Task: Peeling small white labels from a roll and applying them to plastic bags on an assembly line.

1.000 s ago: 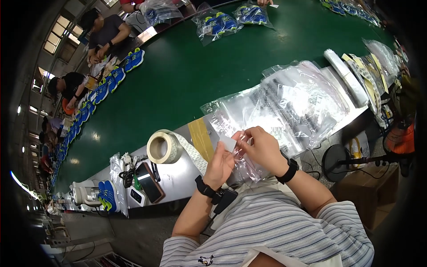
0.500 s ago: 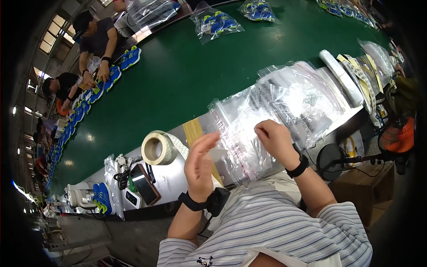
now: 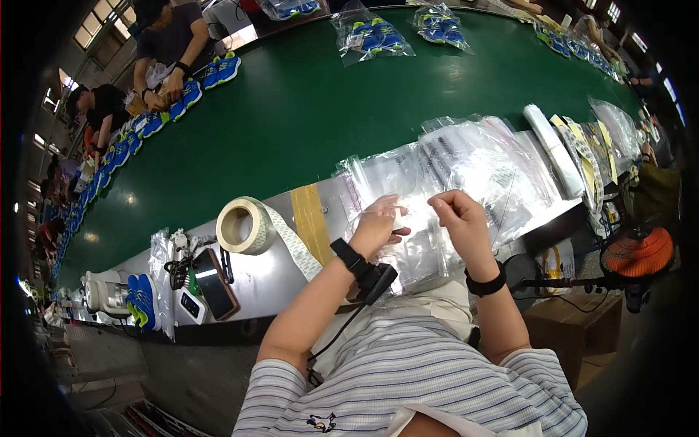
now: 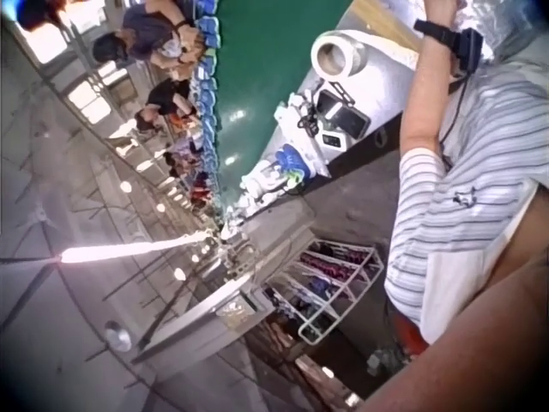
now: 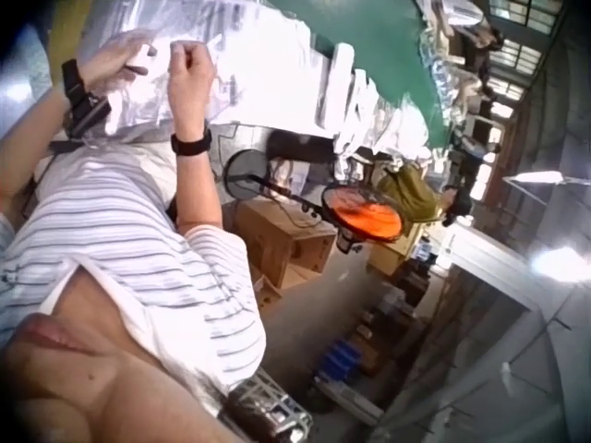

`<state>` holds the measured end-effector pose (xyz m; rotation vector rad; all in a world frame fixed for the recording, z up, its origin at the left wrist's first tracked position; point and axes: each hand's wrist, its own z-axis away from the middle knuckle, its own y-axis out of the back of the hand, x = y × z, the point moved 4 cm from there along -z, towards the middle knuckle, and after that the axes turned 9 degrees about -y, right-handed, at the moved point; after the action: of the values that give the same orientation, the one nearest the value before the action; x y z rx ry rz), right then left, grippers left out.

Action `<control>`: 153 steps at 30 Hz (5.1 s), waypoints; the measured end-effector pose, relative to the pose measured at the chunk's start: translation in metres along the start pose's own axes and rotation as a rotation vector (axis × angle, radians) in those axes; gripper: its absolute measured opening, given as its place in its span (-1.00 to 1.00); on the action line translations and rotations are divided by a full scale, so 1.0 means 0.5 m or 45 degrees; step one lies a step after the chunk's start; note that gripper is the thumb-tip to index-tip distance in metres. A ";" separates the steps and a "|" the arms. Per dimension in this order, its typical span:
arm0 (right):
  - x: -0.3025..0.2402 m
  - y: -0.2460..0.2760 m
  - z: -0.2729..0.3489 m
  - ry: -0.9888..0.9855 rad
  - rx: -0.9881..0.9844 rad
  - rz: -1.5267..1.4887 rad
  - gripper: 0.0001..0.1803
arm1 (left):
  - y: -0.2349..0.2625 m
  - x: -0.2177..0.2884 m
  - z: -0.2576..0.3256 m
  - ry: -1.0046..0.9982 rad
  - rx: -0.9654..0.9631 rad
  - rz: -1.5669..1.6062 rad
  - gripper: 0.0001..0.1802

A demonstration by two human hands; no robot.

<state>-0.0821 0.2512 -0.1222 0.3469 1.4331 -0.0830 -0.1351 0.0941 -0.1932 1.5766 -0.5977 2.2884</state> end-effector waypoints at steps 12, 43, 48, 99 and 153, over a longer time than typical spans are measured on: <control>0.024 -0.009 0.098 0.812 -0.136 1.097 -0.58 | 0.059 0.084 0.138 -0.034 -0.179 0.667 -0.03; -0.046 -0.034 0.106 0.929 0.132 0.971 -0.52 | 0.189 -0.056 0.297 -0.317 0.621 -0.054 -0.52; 0.013 -0.210 0.147 0.190 -0.642 0.260 -0.73 | 0.152 -0.034 0.276 -0.483 0.537 0.335 -0.48; 0.060 -0.138 0.129 0.577 -0.452 0.957 -0.48 | 0.112 0.005 0.302 -0.035 0.349 0.497 -0.58; -0.009 -0.163 0.163 0.890 -0.492 0.645 -0.68 | 0.050 0.029 0.262 -0.246 -0.212 0.628 0.05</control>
<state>-0.0265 0.1505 -0.1249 0.4276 1.9512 0.7854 -0.0458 0.0077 -0.1428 1.7264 -1.3195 2.3389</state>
